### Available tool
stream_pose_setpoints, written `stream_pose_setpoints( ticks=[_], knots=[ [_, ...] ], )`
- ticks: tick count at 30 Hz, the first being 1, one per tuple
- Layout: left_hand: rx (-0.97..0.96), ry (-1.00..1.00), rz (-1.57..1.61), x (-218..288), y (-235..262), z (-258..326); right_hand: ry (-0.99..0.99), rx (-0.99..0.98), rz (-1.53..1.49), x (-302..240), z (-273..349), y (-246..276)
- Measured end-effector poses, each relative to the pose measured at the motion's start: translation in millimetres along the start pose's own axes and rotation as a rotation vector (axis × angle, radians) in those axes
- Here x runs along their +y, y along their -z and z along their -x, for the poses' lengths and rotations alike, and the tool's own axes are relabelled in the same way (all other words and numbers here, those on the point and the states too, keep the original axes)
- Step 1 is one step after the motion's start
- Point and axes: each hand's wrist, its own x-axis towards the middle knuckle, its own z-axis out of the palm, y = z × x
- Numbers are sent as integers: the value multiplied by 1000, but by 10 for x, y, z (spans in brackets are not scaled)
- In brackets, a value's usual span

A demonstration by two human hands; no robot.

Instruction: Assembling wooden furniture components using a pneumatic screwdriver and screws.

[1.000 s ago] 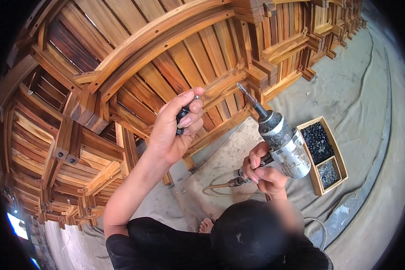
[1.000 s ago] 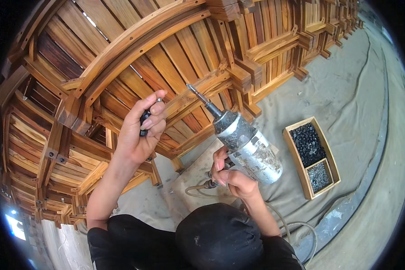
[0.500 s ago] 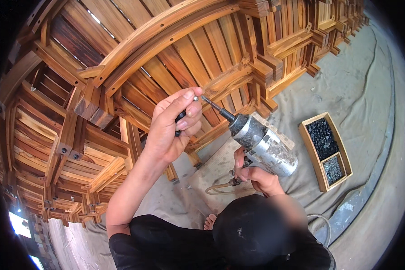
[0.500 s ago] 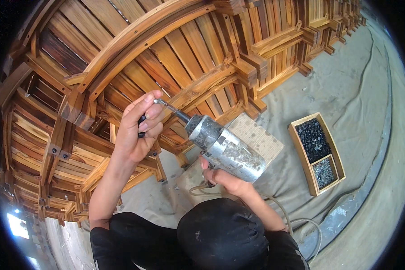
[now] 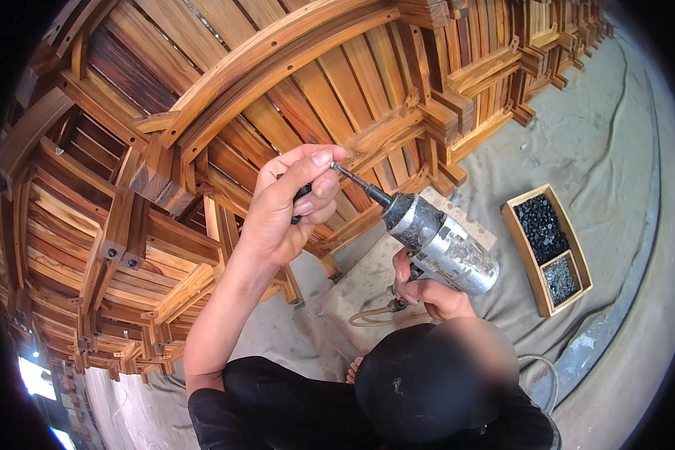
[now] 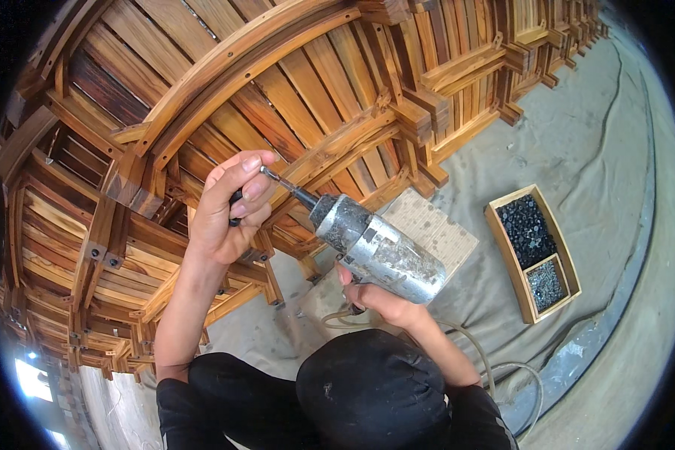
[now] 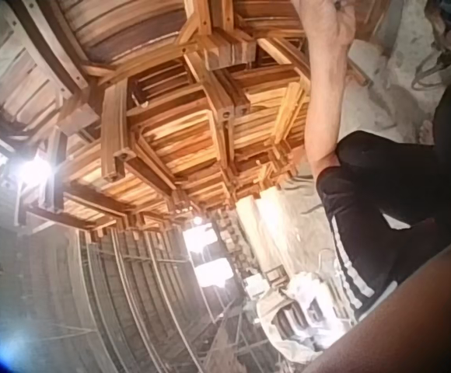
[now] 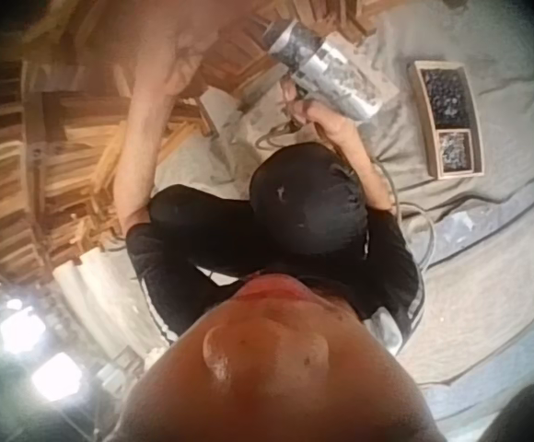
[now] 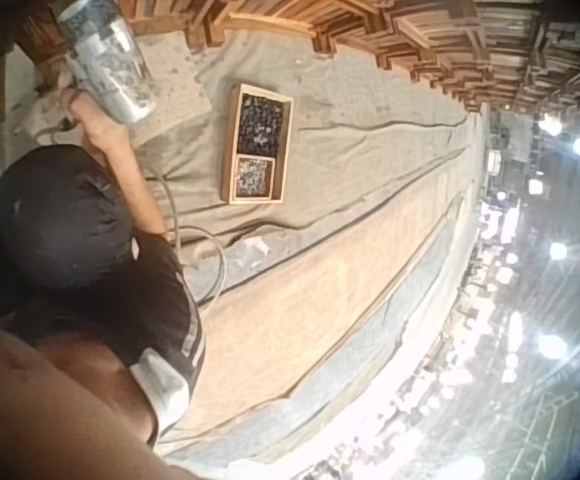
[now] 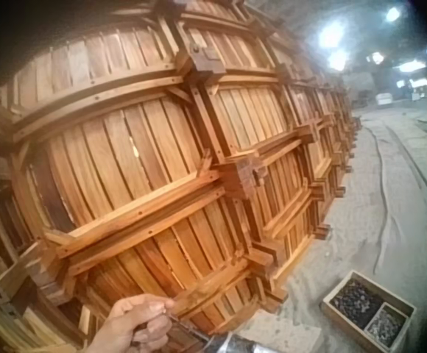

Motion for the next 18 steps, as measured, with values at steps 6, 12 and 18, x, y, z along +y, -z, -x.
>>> stream_pose_setpoints(
  ticks=[6, 12, 18],
  knots=[
    [13, 1, -503, 215, -38, -8, -2, -15, -182, 15, -16, -20],
    [-45, 71, -312, 187, -137, -26, 72, -106, -370, 216, -43, 75],
    [-32, 43, -96, -85, -376, 43, 146, -137, -537, 343, 23, 110]
  ],
)
